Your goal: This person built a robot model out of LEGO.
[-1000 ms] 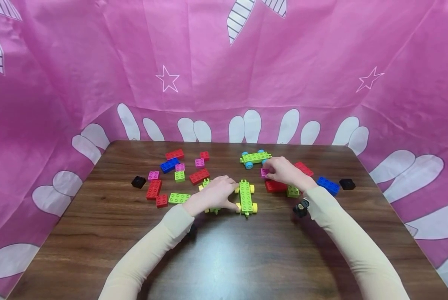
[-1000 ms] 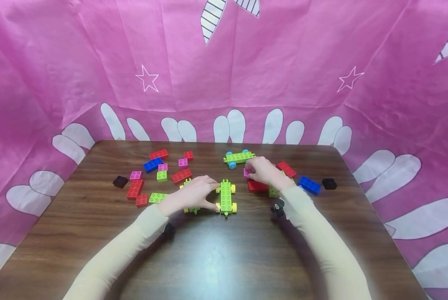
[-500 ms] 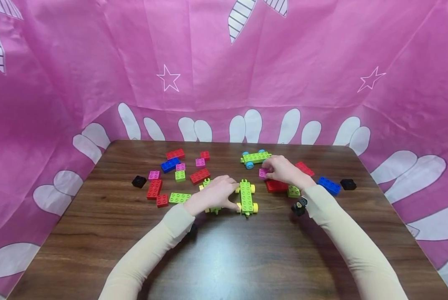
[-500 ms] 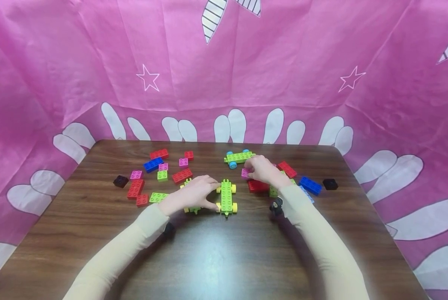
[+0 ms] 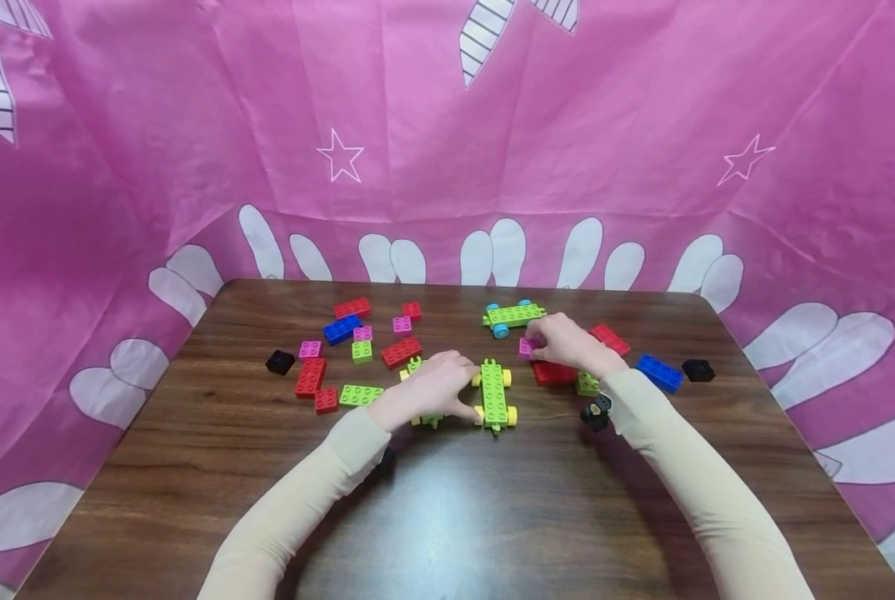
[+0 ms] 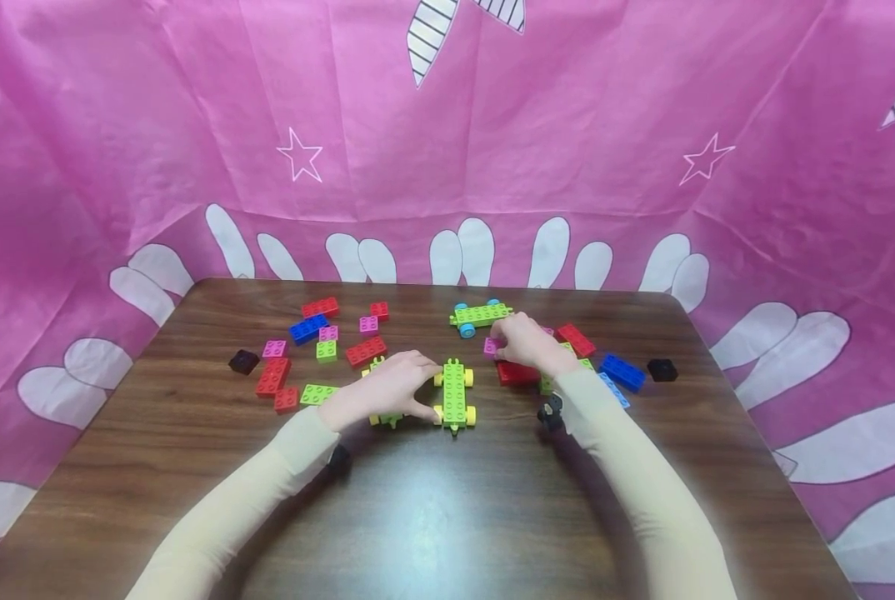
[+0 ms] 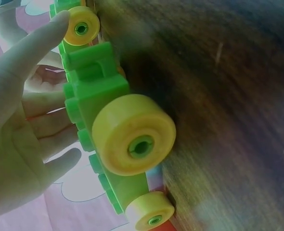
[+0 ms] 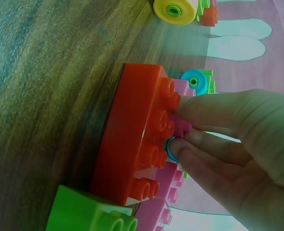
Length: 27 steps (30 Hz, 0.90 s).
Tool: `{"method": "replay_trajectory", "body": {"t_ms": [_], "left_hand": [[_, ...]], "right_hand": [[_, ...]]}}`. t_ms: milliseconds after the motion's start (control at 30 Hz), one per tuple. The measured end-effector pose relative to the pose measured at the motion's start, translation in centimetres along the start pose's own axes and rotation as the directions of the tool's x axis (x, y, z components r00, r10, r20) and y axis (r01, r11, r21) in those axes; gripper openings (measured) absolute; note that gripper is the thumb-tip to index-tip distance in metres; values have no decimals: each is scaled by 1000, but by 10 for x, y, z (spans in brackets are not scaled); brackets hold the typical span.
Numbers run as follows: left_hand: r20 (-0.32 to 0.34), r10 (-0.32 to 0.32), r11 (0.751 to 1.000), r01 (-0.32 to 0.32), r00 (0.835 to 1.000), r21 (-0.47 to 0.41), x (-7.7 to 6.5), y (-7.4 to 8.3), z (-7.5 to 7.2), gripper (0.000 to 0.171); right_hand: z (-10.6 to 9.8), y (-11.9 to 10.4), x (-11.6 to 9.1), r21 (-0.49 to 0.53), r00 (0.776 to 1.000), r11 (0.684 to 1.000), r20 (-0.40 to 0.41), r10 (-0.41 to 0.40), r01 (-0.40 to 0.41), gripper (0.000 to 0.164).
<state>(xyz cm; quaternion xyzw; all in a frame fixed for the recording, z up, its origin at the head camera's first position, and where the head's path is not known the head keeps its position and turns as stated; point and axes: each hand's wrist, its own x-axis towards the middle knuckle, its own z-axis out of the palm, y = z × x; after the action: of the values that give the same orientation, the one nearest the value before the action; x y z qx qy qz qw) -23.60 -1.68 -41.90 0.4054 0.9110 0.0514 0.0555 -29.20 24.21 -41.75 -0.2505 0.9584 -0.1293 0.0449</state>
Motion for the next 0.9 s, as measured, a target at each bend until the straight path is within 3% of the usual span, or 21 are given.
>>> {"method": "replay_trajectory", "body": {"t_ms": [500, 900], "left_hand": [[10, 2, 999, -2, 1000, -32, 2, -3, 1, 81], [3, 20, 1000, -20, 1000, 0, 1, -2, 0, 76]], "right_hand": [[-10, -9, -13, -5, 998, 1000, -60, -10, 9, 31], [-15, -24, -31, 10, 992, 998, -115, -55, 57, 34]]}}
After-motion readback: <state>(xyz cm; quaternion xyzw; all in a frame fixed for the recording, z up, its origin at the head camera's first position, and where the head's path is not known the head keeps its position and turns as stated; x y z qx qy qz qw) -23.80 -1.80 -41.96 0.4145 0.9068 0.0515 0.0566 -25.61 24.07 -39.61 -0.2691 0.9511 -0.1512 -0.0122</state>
